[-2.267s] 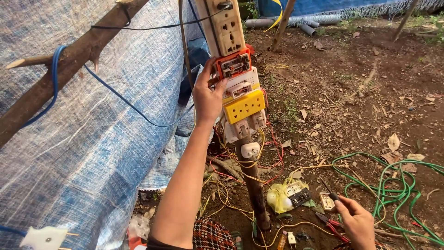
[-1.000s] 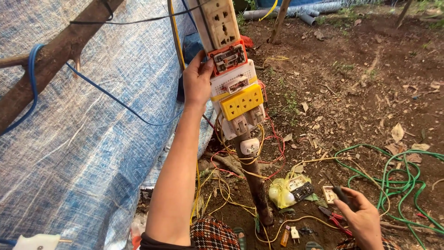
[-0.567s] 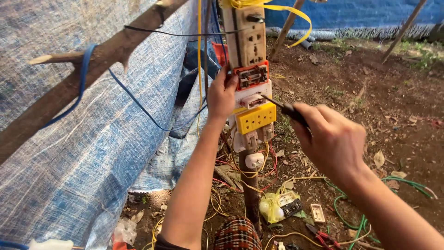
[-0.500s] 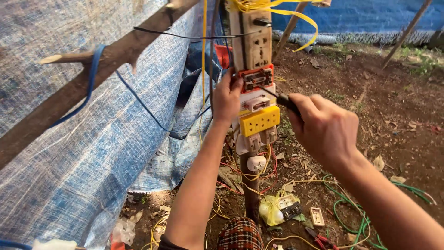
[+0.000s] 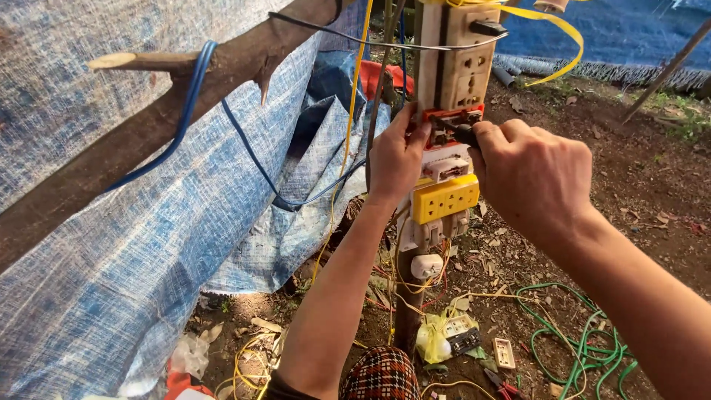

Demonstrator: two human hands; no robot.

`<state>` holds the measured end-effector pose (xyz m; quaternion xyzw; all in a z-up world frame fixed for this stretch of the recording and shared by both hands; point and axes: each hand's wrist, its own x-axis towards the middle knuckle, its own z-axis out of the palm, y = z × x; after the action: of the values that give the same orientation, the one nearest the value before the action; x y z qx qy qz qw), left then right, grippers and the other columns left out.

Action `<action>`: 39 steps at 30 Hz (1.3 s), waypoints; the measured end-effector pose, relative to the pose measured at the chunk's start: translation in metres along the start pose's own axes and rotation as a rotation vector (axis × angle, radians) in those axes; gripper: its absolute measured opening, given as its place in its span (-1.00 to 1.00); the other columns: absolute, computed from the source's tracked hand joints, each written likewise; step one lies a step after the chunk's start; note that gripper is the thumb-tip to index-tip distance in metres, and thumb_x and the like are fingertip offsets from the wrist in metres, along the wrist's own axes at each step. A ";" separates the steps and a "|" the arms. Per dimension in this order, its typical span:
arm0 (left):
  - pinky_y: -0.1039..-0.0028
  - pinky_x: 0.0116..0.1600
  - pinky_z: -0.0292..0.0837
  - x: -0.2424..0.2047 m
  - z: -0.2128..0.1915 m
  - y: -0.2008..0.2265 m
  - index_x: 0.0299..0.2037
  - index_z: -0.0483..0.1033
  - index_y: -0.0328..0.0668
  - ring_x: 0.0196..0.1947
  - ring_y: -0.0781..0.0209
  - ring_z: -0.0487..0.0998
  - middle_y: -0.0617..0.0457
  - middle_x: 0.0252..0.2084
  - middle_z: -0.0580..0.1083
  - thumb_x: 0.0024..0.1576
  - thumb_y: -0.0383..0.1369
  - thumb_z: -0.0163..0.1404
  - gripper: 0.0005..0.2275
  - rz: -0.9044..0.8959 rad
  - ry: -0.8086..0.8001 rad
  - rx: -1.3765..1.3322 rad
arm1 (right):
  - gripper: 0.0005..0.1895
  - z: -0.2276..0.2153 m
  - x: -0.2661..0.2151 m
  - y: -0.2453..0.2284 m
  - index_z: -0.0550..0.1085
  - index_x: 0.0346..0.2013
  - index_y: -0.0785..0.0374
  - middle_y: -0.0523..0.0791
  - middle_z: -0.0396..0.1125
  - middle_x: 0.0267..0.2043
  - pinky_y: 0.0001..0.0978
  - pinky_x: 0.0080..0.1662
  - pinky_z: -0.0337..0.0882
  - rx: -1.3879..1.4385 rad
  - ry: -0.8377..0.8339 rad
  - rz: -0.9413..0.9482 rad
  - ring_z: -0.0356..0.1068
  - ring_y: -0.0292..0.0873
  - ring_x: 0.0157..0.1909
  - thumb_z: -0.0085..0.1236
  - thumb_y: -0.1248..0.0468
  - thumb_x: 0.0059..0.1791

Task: Repairing and assembling electrical sockets on a makeshift outdoor post using pliers and a screwdriver.

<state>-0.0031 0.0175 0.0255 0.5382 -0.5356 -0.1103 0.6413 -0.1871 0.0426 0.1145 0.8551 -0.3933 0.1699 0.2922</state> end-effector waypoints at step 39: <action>0.39 -0.24 0.70 0.004 0.004 0.001 0.11 0.46 -0.05 -0.33 0.21 0.71 0.09 -0.15 0.66 0.19 -0.24 0.01 -0.70 0.019 0.043 0.138 | -0.80 0.005 0.005 0.015 0.51 0.07 0.03 -0.26 0.43 -0.33 -0.45 -0.57 0.39 -0.591 0.292 -0.364 0.47 -0.34 -0.48 -0.06 0.15 0.24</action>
<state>-0.0053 0.0127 0.0274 0.5784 -0.5332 -0.0553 0.6150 -0.1948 0.0287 0.1184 0.7565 -0.2211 0.1143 0.6048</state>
